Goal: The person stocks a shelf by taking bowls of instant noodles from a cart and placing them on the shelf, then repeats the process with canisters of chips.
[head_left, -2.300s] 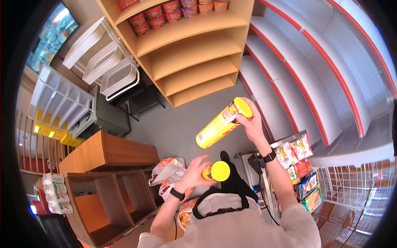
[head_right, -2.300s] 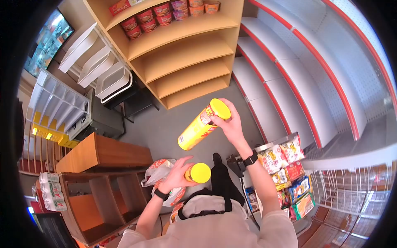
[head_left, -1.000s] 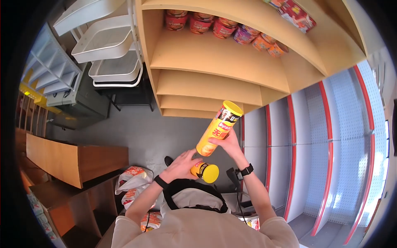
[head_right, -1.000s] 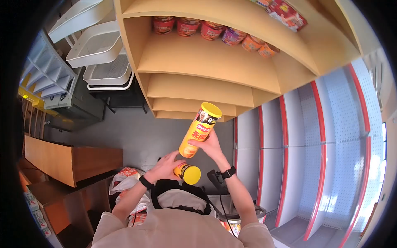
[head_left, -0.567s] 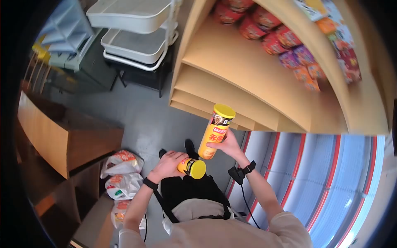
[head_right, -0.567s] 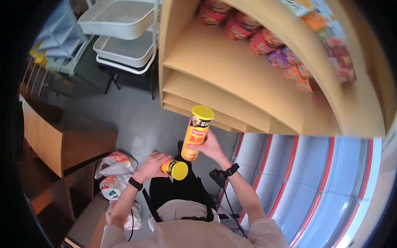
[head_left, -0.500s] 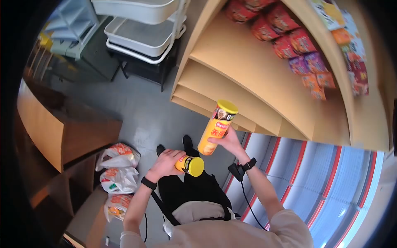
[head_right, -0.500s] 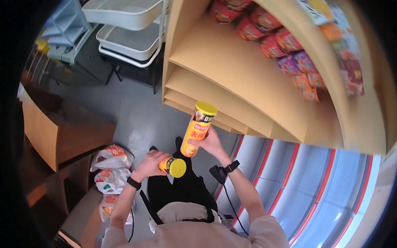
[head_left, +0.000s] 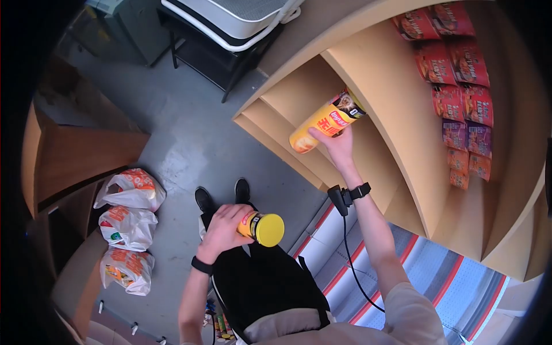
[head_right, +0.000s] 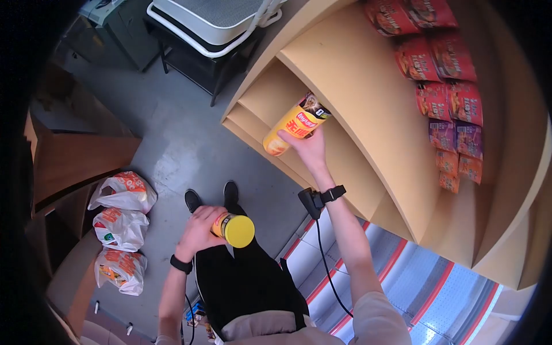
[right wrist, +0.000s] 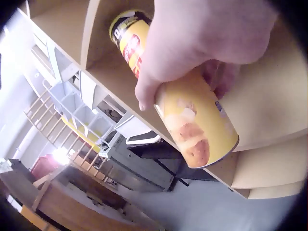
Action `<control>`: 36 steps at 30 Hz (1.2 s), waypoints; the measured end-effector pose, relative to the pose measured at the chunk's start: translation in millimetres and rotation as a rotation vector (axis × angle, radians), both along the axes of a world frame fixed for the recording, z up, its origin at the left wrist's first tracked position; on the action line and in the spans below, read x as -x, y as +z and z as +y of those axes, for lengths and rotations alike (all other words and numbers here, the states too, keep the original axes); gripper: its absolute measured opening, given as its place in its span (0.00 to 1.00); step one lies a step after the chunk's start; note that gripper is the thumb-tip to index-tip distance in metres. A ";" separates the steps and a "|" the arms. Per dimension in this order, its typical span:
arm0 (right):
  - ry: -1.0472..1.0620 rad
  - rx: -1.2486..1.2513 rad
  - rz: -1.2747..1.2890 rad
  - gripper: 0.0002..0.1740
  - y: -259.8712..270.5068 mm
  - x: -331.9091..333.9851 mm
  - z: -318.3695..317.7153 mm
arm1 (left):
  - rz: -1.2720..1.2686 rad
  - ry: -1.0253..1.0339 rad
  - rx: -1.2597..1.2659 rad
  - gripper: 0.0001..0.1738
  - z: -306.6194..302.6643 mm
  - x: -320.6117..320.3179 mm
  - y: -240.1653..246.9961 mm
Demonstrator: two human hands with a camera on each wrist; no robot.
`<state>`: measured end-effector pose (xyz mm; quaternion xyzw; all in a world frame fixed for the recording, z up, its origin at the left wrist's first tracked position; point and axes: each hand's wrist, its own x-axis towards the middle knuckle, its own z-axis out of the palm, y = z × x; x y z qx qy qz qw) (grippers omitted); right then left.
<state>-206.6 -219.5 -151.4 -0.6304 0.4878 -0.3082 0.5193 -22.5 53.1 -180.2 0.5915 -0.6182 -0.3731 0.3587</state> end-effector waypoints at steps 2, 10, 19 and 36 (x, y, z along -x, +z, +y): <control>-0.004 0.033 -0.004 0.33 -7.0 -6.6 -11.3 | 0.057 0.008 -0.014 0.35 5.4 -1.3 -7.8; -0.150 0.247 0.167 0.33 -38.5 -9.9 -106.6 | 0.002 0.042 -0.064 0.34 30.5 -23.5 -69.0; -0.176 0.466 0.090 0.52 -77.2 -6.3 -201.4 | -0.040 0.190 -0.186 0.32 32.3 -27.1 -99.7; -0.052 0.613 0.185 0.40 -73.8 -48.2 -270.0 | 0.006 0.252 -0.208 0.32 -1.9 12.0 -104.6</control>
